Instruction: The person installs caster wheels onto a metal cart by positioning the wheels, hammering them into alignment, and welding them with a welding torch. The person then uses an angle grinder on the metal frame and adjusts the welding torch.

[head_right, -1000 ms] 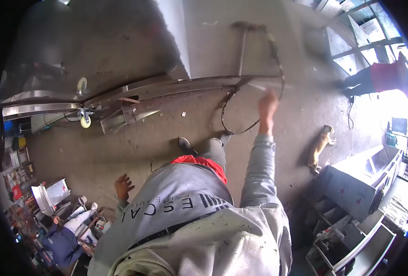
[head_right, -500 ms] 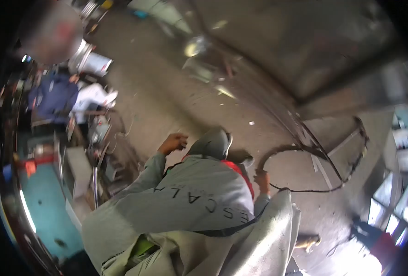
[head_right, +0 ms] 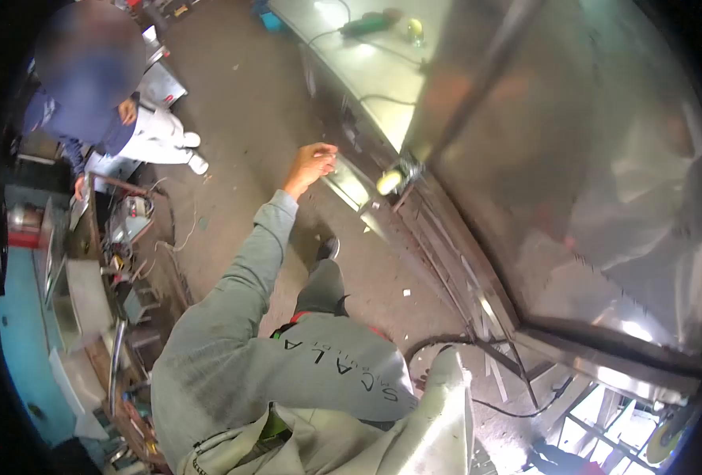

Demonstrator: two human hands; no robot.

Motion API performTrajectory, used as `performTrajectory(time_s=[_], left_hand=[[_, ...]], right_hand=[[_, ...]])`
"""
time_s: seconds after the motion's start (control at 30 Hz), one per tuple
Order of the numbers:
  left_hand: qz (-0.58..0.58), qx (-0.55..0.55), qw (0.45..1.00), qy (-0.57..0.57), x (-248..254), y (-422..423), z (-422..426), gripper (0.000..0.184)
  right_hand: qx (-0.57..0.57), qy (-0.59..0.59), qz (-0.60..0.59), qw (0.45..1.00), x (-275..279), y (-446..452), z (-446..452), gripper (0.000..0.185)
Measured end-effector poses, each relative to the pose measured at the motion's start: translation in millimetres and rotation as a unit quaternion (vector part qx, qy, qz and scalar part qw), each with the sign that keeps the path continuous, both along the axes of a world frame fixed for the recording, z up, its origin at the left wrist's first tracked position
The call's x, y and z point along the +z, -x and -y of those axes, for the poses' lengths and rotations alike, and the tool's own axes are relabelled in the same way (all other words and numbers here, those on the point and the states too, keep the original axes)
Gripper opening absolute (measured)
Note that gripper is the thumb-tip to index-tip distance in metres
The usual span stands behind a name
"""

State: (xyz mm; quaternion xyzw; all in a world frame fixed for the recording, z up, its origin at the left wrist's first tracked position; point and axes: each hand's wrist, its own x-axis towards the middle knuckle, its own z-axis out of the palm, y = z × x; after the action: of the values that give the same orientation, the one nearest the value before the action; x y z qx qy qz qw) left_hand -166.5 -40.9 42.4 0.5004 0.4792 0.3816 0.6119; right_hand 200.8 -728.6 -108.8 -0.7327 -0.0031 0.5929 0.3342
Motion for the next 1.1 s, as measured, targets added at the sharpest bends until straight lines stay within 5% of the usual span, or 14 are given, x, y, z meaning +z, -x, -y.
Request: performTrajectory(time_s=[0.23,0.43,0.5,0.73,0.83,0.9,0.97,1.03,1.07,1.1], left_hand=[[0.026,-0.067,0.997,0.023,16,-73,-107,0.023],[0.040,-0.072,0.997,-0.011,3,-130,-186,0.039],[-0.105,-0.020,0.987,-0.122,13,-142,-221,0.049],[-0.240,-0.012,0.930,-0.278,54,-214,-385,0.074],[-0.274,-0.053,0.860,-0.426,19,-265,-495,0.070],[-0.327,-0.128,0.801,-0.485,-20,-295,-568,0.069],[-0.356,-0.177,0.741,-0.542,-64,-328,-623,0.068],[-0.390,-0.170,0.711,-0.559,-90,-354,-647,0.087],[-0.368,-0.192,0.670,-0.616,-150,-383,-709,0.084],[-0.367,-0.206,0.737,-0.529,-129,-375,-684,0.081]], right_hand=[[-0.116,0.023,0.044,0.992,75,37,-104,0.055],[-0.178,0.011,0.055,0.982,112,65,-145,0.053],[-0.194,0.011,0.058,0.979,116,73,-147,0.053],[-0.367,0.025,0.040,0.929,108,174,-124,0.052],[-0.430,0.000,0.021,0.903,89,268,-118,0.051],[-0.329,0.019,0.134,0.935,110,343,-157,0.049],[-0.414,-0.001,0.066,0.908,140,397,-195,0.048],[-0.496,-0.025,-0.004,0.868,160,439,-231,0.048],[-0.477,0.096,0.013,0.874,166,445,-259,0.046],[-0.478,0.141,0.020,0.867,166,458,-270,0.046]])
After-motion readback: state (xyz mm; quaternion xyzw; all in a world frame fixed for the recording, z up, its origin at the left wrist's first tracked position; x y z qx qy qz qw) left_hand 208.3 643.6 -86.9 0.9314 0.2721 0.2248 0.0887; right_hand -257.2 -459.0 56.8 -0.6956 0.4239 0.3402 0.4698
